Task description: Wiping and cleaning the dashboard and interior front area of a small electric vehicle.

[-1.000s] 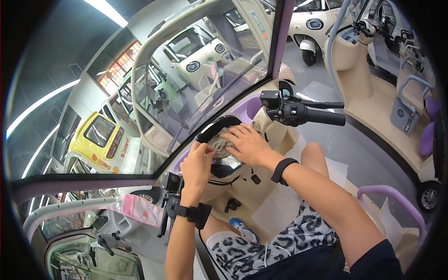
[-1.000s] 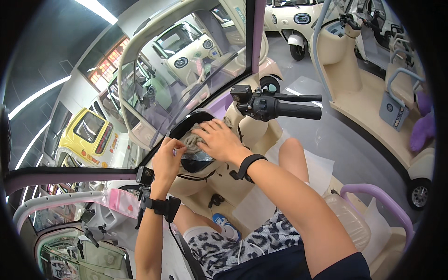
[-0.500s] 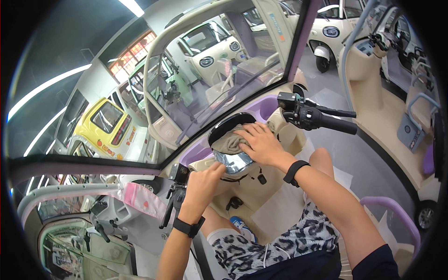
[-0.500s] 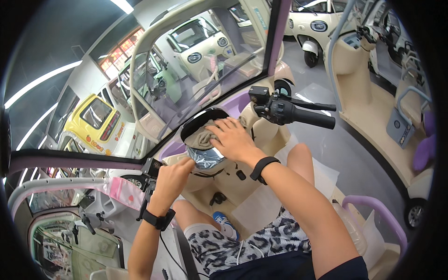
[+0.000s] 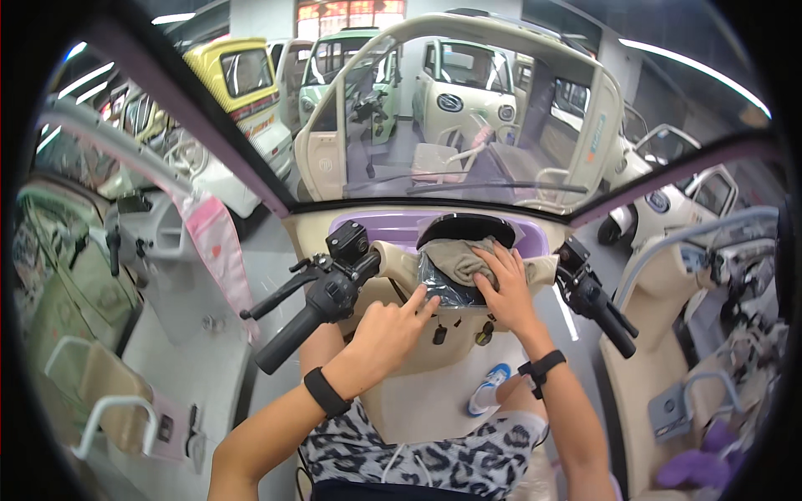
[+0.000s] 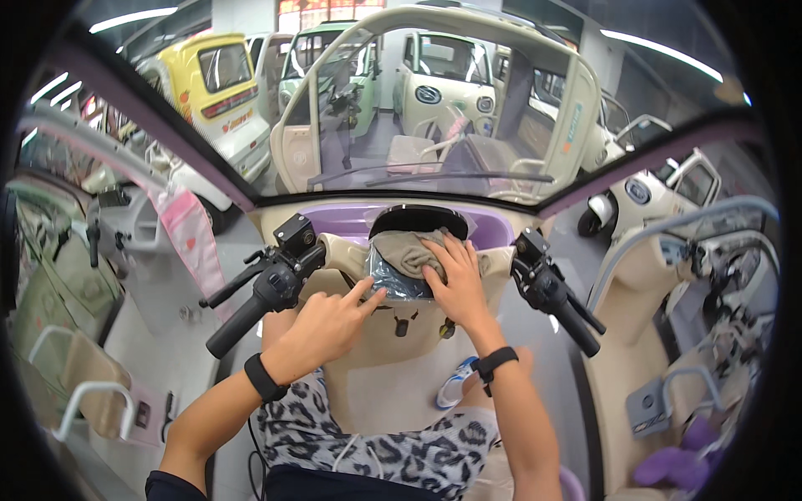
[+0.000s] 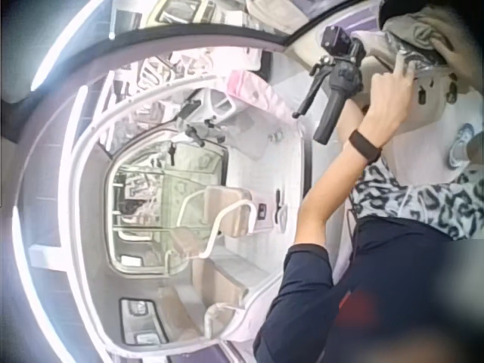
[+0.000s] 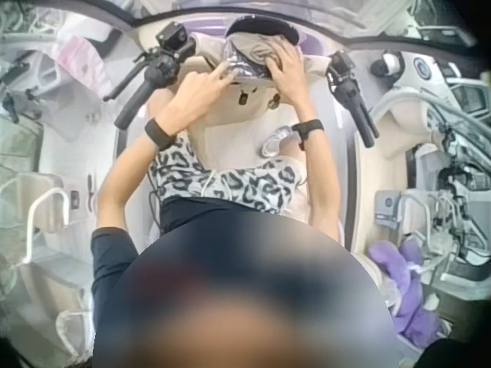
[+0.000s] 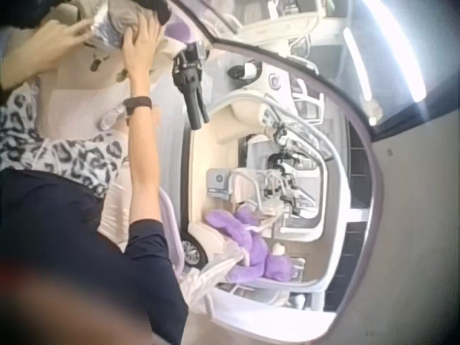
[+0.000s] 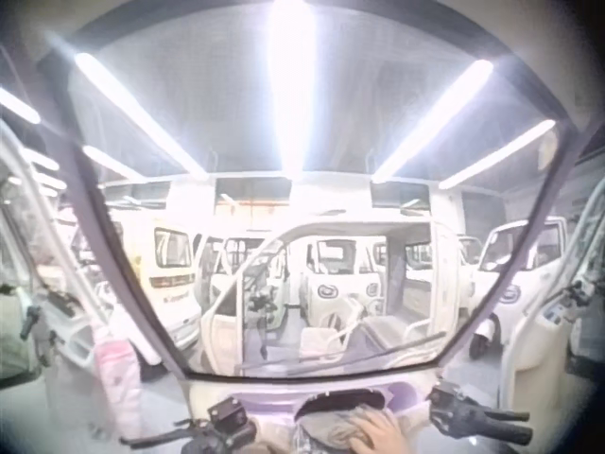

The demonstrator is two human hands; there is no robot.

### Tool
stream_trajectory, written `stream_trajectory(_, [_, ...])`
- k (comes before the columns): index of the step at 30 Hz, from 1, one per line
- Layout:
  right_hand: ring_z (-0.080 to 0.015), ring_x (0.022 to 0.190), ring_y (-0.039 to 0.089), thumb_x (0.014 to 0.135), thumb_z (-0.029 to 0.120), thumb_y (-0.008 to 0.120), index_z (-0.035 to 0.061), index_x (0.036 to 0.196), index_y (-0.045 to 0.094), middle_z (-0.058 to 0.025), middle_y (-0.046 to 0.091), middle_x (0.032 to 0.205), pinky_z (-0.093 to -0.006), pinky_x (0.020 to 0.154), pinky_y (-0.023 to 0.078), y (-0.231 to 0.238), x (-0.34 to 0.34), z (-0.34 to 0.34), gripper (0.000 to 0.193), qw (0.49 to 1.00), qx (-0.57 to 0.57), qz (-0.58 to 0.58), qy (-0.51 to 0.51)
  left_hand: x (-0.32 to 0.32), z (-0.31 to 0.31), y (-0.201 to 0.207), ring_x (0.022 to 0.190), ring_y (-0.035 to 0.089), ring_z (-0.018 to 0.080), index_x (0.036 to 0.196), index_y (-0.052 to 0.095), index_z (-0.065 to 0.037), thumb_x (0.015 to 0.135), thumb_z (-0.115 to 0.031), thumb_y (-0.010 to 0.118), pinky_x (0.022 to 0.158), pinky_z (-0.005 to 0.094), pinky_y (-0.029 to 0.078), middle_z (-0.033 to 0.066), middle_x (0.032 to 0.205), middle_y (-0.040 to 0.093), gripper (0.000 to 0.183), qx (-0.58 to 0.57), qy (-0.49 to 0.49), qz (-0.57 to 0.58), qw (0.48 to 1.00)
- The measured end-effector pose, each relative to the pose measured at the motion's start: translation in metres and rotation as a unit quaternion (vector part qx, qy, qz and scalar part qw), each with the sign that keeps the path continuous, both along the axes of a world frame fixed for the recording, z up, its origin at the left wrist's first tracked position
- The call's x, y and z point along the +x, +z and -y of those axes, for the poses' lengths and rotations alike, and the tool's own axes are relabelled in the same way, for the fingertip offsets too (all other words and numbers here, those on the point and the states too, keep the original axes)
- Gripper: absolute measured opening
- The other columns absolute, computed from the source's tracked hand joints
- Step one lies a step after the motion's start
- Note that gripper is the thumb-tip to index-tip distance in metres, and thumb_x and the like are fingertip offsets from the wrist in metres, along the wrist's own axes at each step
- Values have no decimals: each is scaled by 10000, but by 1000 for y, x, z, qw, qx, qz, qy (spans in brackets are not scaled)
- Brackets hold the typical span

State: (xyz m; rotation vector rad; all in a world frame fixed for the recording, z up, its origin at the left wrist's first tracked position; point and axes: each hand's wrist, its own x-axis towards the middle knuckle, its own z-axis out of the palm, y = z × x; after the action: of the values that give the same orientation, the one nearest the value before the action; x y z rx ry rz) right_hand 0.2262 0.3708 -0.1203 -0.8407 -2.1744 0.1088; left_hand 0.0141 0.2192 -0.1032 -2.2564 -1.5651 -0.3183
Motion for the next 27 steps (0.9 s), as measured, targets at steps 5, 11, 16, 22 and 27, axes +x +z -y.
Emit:
stream_trajectory(5, [-327,1402,351,877,190,617,108,1279,594,-149,477,1443,-503,1179,126,-11,-3,14,411,1000,7,19,1,2,16,-17,648,678,272,1127,644,-84,821,-173,628,594,377,551,111,1313,576,319,-3,14,187,982])
stream_trajectory(11, [-336,1406,344,893,165,606,82,1300,578,-151,473,1449,-503,1177,117,-8,-17,52,416,996,-48,59,50,3,50,-28,717,669,274,1061,654,-103,886,-180,577,602,372,549,14,1064,666,206,48,15,379,924])
stream_trajectory(16, [-329,1421,323,929,206,580,53,1357,527,-181,431,1481,-470,1183,124,6,-49,53,458,994,-35,93,39,-8,73,-27,696,661,257,1046,662,-120,896,-186,586,565,357,526,17,953,671,181,53,-57,394,916])
stream_trajectory(22, [-338,1419,314,935,243,569,42,1383,492,-177,427,1476,-480,1176,152,0,-77,54,496,993,33,113,28,11,74,-23,596,632,251,1017,680,-126,866,-153,616,511,345,489,40,722,656,166,112,-159,415,889])
stream_trajectory(27, [-308,1412,331,928,244,577,46,1382,493,-153,437,1471,-470,1179,168,-3,-81,59,502,993,46,104,24,-11,84,-13,658,640,233,976,678,-119,843,-148,637,561,349,498,34,761,652,142,170,-60,379,908])
